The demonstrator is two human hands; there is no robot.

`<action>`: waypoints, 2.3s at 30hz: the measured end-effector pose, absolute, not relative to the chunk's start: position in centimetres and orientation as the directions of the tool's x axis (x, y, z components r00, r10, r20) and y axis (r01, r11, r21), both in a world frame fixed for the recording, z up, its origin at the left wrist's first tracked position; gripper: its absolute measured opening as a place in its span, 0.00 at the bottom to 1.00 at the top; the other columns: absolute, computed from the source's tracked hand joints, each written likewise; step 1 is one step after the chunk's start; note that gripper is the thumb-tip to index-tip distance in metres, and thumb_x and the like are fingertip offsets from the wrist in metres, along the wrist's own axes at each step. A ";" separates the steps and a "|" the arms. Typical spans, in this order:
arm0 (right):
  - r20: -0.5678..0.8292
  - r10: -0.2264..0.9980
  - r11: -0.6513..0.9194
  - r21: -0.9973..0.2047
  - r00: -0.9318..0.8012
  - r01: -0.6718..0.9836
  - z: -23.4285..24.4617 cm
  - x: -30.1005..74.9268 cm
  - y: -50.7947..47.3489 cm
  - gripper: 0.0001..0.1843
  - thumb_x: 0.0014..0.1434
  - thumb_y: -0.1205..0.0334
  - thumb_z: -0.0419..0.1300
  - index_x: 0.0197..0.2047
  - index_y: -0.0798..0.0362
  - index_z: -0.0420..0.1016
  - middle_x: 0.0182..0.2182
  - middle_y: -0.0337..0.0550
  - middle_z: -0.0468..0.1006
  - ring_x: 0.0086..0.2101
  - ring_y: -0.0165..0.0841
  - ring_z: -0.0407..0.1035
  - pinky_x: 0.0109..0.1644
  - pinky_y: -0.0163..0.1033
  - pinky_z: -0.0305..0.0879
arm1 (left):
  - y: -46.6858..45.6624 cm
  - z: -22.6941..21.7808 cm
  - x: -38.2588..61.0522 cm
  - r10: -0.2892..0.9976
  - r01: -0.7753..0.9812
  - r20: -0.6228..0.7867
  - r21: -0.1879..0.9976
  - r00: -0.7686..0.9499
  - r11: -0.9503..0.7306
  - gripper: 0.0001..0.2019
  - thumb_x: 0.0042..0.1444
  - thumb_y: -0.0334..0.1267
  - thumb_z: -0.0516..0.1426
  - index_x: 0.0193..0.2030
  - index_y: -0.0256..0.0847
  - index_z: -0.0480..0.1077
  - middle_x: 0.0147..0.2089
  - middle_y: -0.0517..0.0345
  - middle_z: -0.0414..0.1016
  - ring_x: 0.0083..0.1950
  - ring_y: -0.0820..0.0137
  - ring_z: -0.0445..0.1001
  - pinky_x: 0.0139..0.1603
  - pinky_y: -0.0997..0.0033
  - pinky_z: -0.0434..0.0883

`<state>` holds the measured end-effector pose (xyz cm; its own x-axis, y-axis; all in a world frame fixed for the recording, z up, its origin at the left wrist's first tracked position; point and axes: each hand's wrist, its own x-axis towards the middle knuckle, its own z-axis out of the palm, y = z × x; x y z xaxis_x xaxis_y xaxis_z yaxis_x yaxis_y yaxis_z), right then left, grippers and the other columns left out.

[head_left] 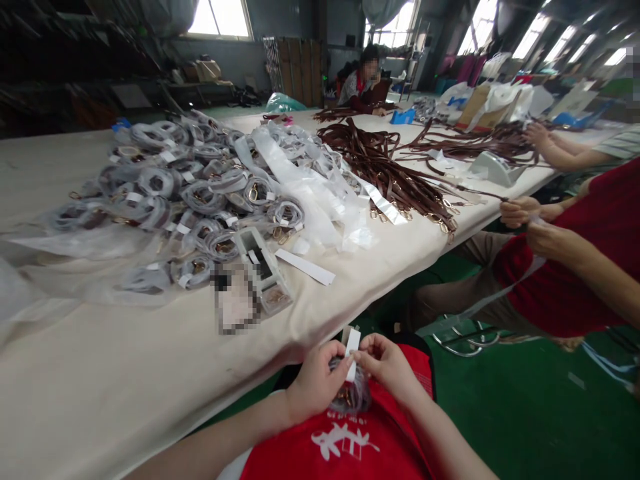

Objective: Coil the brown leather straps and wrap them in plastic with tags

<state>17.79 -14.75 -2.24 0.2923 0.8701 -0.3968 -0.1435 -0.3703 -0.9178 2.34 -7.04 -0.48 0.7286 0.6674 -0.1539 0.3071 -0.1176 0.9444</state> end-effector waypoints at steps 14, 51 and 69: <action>-0.406 0.903 -0.397 -0.913 0.137 -0.091 -1.6 19.4 -14.9 0.26 0.48 0.38 0.68 0.22 0.56 0.72 0.15 0.34 0.68 0.17 0.24 0.54 0.22 0.32 0.50 | -6.7 -0.6 1.6 0.581 0.265 -0.155 0.958 0.799 -0.108 0.19 0.62 0.47 0.55 0.53 0.38 0.60 0.44 0.49 0.76 0.42 0.64 0.74 0.39 0.68 0.68; -0.292 0.956 -0.268 -0.912 -0.035 0.310 2.6 20.6 -14.3 0.07 0.51 0.66 0.64 0.25 0.53 0.70 0.24 0.35 0.71 0.26 0.28 0.64 0.30 0.32 0.58 | -6.6 2.2 2.6 0.383 0.393 -0.309 0.905 0.871 -0.164 0.09 0.54 0.36 0.56 0.41 0.38 0.73 0.36 0.58 0.76 0.36 0.67 0.71 0.37 0.72 0.66; 0.082 0.994 0.113 -0.618 -0.079 0.778 1.8 18.4 -17.8 0.24 0.56 0.77 0.53 0.53 0.51 0.74 0.46 0.49 0.78 0.43 0.39 0.71 0.48 0.43 0.69 | -6.2 0.0 2.5 0.500 0.246 -0.560 0.790 0.660 0.561 0.27 0.45 0.47 0.67 0.50 0.33 0.75 0.43 0.48 0.80 0.41 0.64 0.75 0.46 0.63 0.69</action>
